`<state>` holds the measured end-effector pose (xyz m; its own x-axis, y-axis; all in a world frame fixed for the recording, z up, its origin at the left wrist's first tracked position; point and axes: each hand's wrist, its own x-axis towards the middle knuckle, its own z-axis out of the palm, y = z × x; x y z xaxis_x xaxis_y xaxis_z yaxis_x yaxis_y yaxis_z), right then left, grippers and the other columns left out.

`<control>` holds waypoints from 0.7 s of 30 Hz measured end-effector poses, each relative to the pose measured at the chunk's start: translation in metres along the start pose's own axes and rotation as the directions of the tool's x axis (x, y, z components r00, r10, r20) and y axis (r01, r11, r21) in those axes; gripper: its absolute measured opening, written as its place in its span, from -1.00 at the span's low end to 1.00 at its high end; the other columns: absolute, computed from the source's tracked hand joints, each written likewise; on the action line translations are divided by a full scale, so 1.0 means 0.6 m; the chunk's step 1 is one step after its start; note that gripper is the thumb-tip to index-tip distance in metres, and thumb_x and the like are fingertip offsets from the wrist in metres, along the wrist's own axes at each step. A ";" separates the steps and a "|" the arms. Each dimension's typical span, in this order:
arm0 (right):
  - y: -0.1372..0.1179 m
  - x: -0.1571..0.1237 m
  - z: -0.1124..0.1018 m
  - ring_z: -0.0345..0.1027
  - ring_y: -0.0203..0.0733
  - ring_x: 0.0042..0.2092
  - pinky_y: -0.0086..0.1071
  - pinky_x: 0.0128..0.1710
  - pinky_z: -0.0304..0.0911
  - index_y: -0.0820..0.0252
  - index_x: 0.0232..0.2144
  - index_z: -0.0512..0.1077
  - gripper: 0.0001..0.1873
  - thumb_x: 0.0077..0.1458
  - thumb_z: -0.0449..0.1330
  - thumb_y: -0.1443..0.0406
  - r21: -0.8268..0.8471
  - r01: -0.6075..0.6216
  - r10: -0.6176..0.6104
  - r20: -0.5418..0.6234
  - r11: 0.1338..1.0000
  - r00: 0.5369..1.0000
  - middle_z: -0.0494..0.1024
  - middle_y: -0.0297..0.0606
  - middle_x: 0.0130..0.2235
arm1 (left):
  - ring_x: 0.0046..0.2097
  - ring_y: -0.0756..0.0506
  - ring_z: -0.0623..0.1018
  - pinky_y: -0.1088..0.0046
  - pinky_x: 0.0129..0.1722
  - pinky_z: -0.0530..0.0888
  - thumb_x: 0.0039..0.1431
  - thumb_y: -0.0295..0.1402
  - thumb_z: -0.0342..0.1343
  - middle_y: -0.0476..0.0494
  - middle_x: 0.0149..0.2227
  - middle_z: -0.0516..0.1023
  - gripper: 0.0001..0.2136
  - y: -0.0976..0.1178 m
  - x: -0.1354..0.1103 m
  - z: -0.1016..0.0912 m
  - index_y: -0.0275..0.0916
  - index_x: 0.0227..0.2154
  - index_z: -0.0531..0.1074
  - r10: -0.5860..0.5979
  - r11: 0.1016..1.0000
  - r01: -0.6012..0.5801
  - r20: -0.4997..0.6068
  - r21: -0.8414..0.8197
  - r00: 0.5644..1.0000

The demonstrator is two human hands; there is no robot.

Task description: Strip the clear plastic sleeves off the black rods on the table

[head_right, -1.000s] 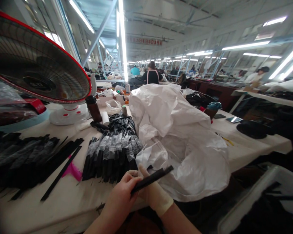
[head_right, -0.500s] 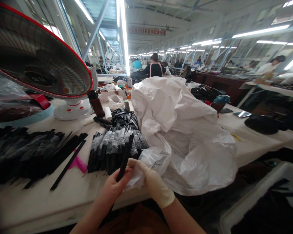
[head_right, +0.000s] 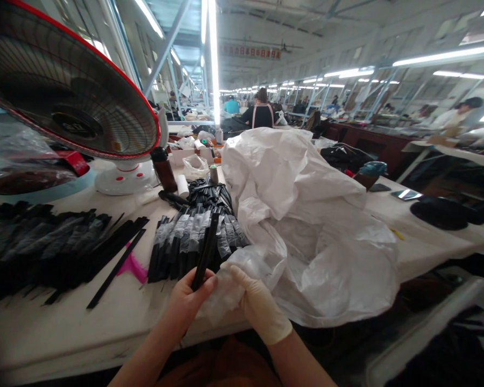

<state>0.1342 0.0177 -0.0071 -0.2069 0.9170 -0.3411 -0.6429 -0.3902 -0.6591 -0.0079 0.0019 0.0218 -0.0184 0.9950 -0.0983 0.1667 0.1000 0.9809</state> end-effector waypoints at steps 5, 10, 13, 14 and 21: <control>0.005 -0.011 0.009 0.37 -0.26 -0.46 -0.38 -0.39 0.30 0.20 -0.32 0.53 -0.69 -0.13 0.36 0.16 -0.122 0.044 -0.033 0.094 0.991 0.995 0.55 -0.28 -0.42 | -0.47 0.01 0.28 0.52 -0.44 0.26 -0.02 -0.22 0.11 0.08 -0.57 0.27 -0.82 0.012 0.013 0.004 -0.24 -0.53 0.37 0.000 1.000 -0.001 -0.036 -0.030 0.999; 0.000 0.005 -0.005 0.29 -0.33 -0.54 -0.46 -0.54 0.23 0.21 -0.46 0.49 -0.74 -0.20 0.40 0.18 -0.223 0.040 -0.051 -0.042 0.974 0.998 0.48 -0.36 -0.52 | -0.54 0.06 0.26 0.55 -0.54 0.23 0.07 -0.12 0.06 0.07 -0.54 0.31 -0.74 0.012 0.023 -0.001 -0.25 -0.46 0.36 0.031 0.998 -0.030 0.019 -0.059 0.999; -0.019 0.023 -0.015 0.26 -0.39 -0.57 -0.52 -0.59 0.20 0.23 -0.48 0.45 -0.69 -0.22 0.41 0.17 -0.113 0.042 -0.057 -0.130 0.993 0.990 0.43 -0.43 -0.57 | -0.67 0.13 0.12 0.57 -0.68 0.04 0.12 0.02 -0.05 0.11 -0.54 0.30 -0.62 0.005 0.007 -0.021 -0.25 -0.32 0.32 -0.053 0.989 0.065 0.093 -0.130 0.994; -0.026 0.027 -0.016 0.25 -0.40 -0.58 -0.53 -0.60 0.20 0.24 -0.46 0.45 -0.68 -0.23 0.42 0.17 -0.076 0.049 -0.059 -0.143 0.996 0.988 0.44 -0.43 -0.56 | -0.68 0.14 0.12 0.58 -0.69 0.03 0.12 0.04 -0.06 0.11 -0.53 0.32 -0.60 0.002 -0.001 -0.029 -0.26 -0.28 0.32 -0.082 0.986 0.100 0.128 -0.135 0.988; -0.038 0.035 -0.002 0.21 -0.43 -0.62 -0.51 -0.54 0.29 0.24 -0.56 0.40 -0.73 -0.23 0.43 0.26 0.032 0.054 -0.050 -0.115 0.998 0.992 0.36 -0.49 -0.66 | -0.55 0.03 0.41 0.56 -0.59 0.26 -0.04 0.07 0.13 0.04 -0.52 0.41 -0.48 -0.010 -0.050 -0.062 -0.29 -0.20 0.39 -0.198 0.962 0.227 0.189 -0.149 0.962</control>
<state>0.1454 0.0458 -0.0003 -0.0879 0.9198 -0.3823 -0.6763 -0.3369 -0.6551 -0.0451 -0.0284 0.0253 0.1353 0.9377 -0.3200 0.0091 0.3218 0.9468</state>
